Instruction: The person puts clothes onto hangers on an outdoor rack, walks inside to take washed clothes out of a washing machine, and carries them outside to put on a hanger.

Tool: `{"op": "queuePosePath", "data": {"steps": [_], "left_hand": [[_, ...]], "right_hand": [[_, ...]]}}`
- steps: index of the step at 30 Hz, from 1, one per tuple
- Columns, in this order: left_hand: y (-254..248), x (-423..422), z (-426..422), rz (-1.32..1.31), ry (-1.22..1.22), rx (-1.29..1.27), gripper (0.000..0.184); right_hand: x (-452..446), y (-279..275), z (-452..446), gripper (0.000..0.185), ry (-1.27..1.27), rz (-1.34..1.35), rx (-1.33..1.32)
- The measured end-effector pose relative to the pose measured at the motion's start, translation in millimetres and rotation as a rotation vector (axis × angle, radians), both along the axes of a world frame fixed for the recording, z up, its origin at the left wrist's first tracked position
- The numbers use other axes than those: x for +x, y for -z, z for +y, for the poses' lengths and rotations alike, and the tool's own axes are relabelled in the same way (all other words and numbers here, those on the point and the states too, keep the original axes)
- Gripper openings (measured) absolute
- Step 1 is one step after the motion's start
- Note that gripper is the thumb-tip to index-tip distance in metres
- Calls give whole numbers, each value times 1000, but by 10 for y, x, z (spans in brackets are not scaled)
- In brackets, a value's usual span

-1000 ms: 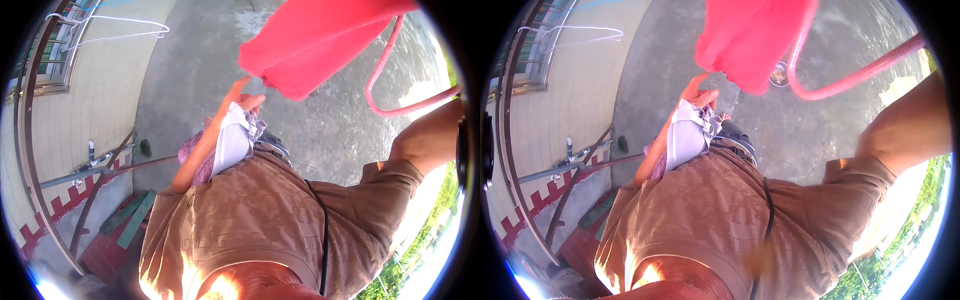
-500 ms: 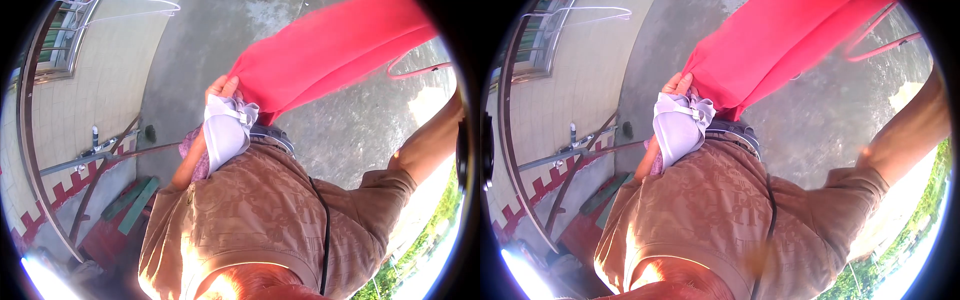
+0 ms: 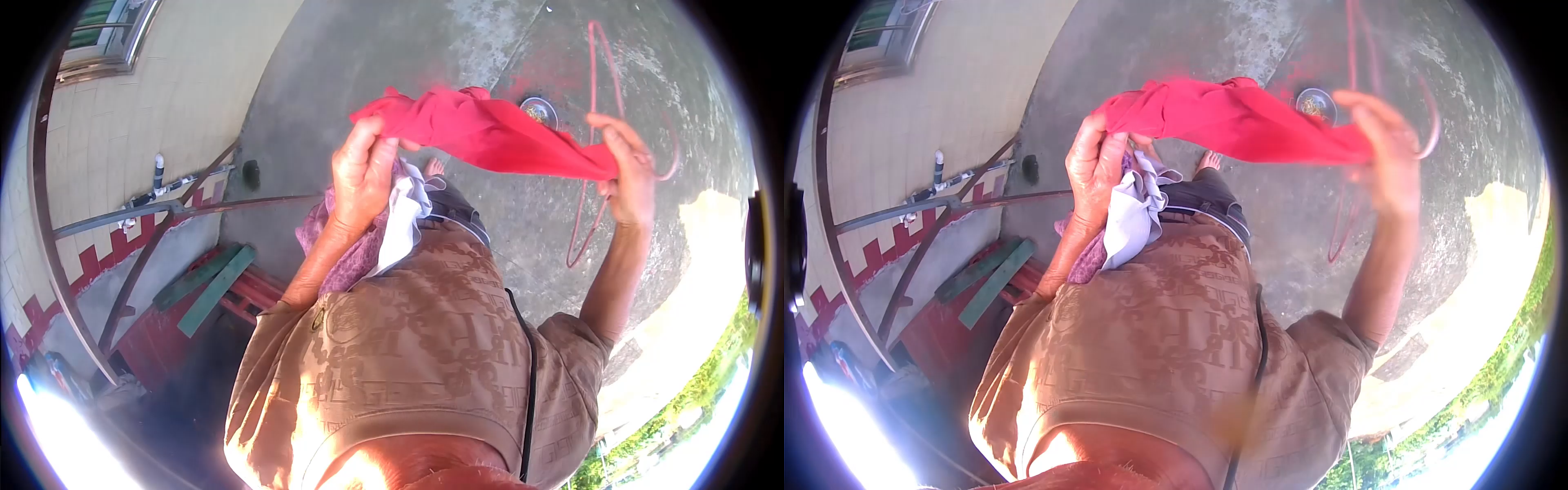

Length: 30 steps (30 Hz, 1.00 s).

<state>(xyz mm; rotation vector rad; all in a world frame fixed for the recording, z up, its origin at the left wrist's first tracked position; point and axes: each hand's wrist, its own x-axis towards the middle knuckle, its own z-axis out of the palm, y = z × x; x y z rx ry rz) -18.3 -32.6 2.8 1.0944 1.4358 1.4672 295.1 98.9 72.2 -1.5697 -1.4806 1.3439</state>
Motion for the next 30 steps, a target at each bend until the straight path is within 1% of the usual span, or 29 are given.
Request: {"op": "queuePosePath", "data": {"steps": [1, 3, 5, 6, 7, 8, 9, 11, 12, 13, 15, 16, 17, 19, 20, 21, 22, 23, 24, 25, 27, 29, 30], "left_hand": [[-42, 31, 36, 137, 13, 48, 15], [62, 78, 69, 265, 81, 138, 18], [-67, 184, 158, 370, 179, 184, 26], [-86, 219, 170, 394, 239, 152, 24], [-86, 248, 175, 416, 301, 120, 22], [-13, 293, 178, 441, 331, 145, 25], [-10, 313, 181, 427, 329, 133, 25], [-27, 287, 190, 426, 414, 27, 25], [8, 272, 173, 426, 400, 26, 25], [40, 267, 157, 416, 387, 19, 25], [106, 284, 154, 302, 339, -32, 23], [128, 302, 154, 255, 325, -65, 19], [149, 294, 166, 241, 313, -62, 19], [173, 256, 192, 288, 462, -40, 16], [207, 273, 178, 233, 526, -92, 13], [235, 276, 164, 217, 527, -84, 13], [274, 281, 159, 205, 613, -133, 12], [310, 288, 158, 195, 701, -179, 12], [321, 282, 162, 164, 684, -196, 10], [319, 281, 171, 152, 694, -182, 10], [288, 258, 194, 70, 614, -279, 9], [345, 262, 186, 89, 587, -247, 8], [334, 259, 197, 90, 548, -245, 9]], "right_hand": [[-156, 145, -113, 31, -37, 85, -180], [-391, 404, -288, 36, -145, 157, -354], [-590, 622, -357, 38, -250, 318, -498], [-733, 654, -357, 38, -249, 316, -508], [-889, 674, -369, 35, -165, 421, -621], [-989, 704, -382, 33, -75, 522, -737], [-1037, 767, -378, 33, -70, 511, -750], [-1148, 905, -362, 28, -139, 438, -625], [-1156, 907, -357, 22, -97, 443, -586], [-1133, 892, -346, 22, -107, 430, -596], [-1061, 829, -296, 20, 147, 435, -342], [-1044, 772, -304, 19, 253, 389, -275], [-1010, 727, -325, 19, 243, 373, -273], [-917, 676, -344, 28, 289, 353, -84], [-822, 690, -308, 28, 287, 334, -78], [-692, 711, -275, 37, 76, -111, 442], [-553, 726, -262, 42, -72, -352, 681], [-414, 742, -248, 47, -163, -589, 951], [-332, 707, -271, 53, -177, -579, 891], [-261, 690, -253, 53, -197, -555, 869], [-181, 610, -201, 53, -233, -506, 824], [-232, 542, -183, 50, 322, 524, 63], [-207, 541, -161, 50, 330, 522, 68]]}}
